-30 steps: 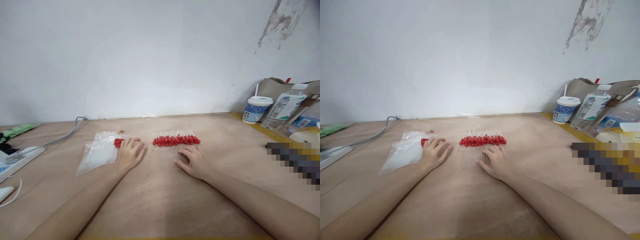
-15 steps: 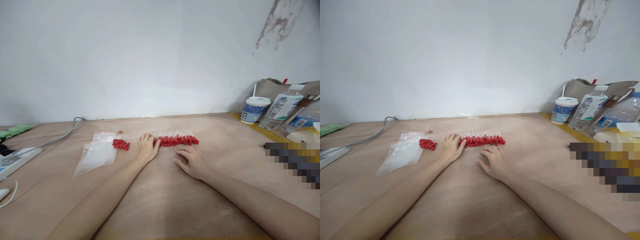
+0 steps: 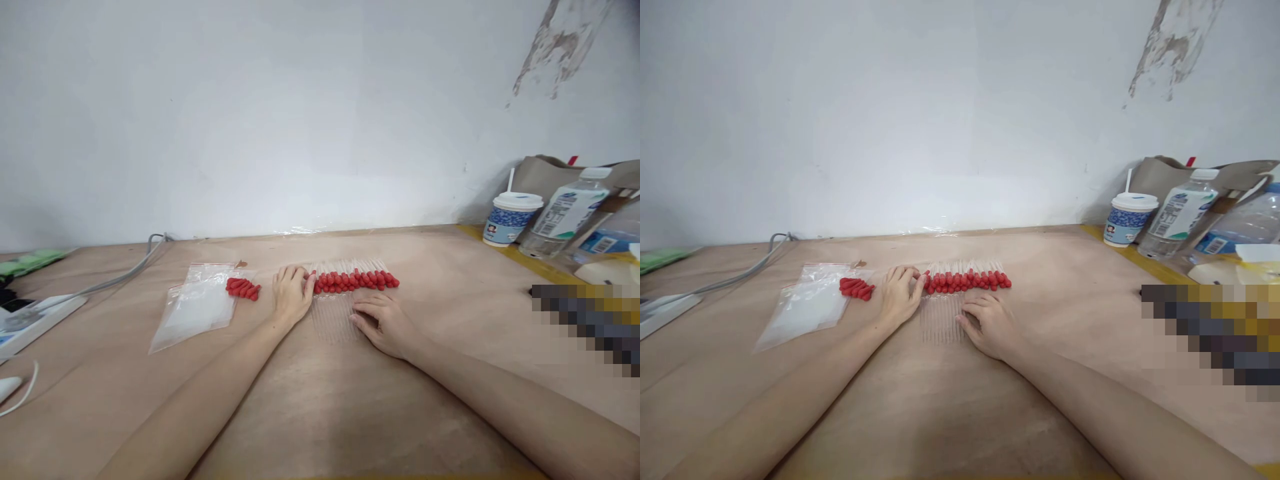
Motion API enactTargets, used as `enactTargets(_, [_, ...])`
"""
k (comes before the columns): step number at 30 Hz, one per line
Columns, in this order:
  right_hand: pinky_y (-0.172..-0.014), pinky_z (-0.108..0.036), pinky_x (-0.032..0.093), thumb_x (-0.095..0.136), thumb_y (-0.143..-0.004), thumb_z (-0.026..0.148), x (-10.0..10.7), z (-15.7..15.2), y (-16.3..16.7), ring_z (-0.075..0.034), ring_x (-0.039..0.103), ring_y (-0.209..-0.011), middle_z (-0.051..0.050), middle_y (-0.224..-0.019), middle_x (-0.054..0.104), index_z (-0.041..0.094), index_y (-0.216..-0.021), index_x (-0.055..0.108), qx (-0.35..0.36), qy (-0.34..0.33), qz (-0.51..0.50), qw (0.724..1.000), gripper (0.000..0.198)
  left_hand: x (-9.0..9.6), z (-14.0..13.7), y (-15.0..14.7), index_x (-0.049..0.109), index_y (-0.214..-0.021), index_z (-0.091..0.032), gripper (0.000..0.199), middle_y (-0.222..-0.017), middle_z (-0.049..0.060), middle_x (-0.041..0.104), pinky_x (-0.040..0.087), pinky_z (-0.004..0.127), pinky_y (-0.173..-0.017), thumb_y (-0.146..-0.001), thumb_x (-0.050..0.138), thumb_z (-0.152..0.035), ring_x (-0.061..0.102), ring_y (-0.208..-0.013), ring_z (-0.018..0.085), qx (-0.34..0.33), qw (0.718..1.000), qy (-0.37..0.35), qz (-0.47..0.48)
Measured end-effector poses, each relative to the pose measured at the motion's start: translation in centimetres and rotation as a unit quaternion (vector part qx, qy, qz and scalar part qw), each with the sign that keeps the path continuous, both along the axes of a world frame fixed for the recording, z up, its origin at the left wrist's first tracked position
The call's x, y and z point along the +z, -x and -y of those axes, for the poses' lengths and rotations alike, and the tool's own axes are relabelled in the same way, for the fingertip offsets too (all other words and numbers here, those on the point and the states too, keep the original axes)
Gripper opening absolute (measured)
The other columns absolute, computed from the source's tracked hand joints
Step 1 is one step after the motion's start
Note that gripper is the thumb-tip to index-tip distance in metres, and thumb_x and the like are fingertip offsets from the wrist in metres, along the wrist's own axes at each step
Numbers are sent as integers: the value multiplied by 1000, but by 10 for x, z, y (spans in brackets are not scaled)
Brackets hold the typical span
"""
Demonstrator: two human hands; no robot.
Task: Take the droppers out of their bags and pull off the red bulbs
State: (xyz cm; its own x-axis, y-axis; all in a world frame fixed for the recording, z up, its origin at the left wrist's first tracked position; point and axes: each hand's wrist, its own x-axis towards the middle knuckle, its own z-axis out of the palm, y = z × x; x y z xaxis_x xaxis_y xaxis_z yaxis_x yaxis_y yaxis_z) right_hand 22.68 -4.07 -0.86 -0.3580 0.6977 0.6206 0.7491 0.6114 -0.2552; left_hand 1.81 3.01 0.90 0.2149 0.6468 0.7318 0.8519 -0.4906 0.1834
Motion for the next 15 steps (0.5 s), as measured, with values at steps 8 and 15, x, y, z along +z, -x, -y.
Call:
enactTargets(8, [-81, -36, 47, 50, -81, 29, -1, -3, -7, -21, 58, -92, -8, -99, 63, 18, -102, 57, -15, 28, -61, 998, 24, -2, 21, 22, 55, -76, -19, 16, -85, 4, 58, 40, 34, -79, -84, 45, -29, 52, -85, 18, -73, 990, 27, 117])
enactTargets(15, [-92, -43, 41, 48, -83, 35, 2, -1, -7, -24, 46, -112, -13, -120, 50, 17, -122, 42, -32, -33, -113, 993, 44, -1, 53, 46, 58, -83, -20, 11, -88, 4, 57, 44, 31, -76, -82, 51, -29, 54, -84, 17, -208, 955, 160, 139])
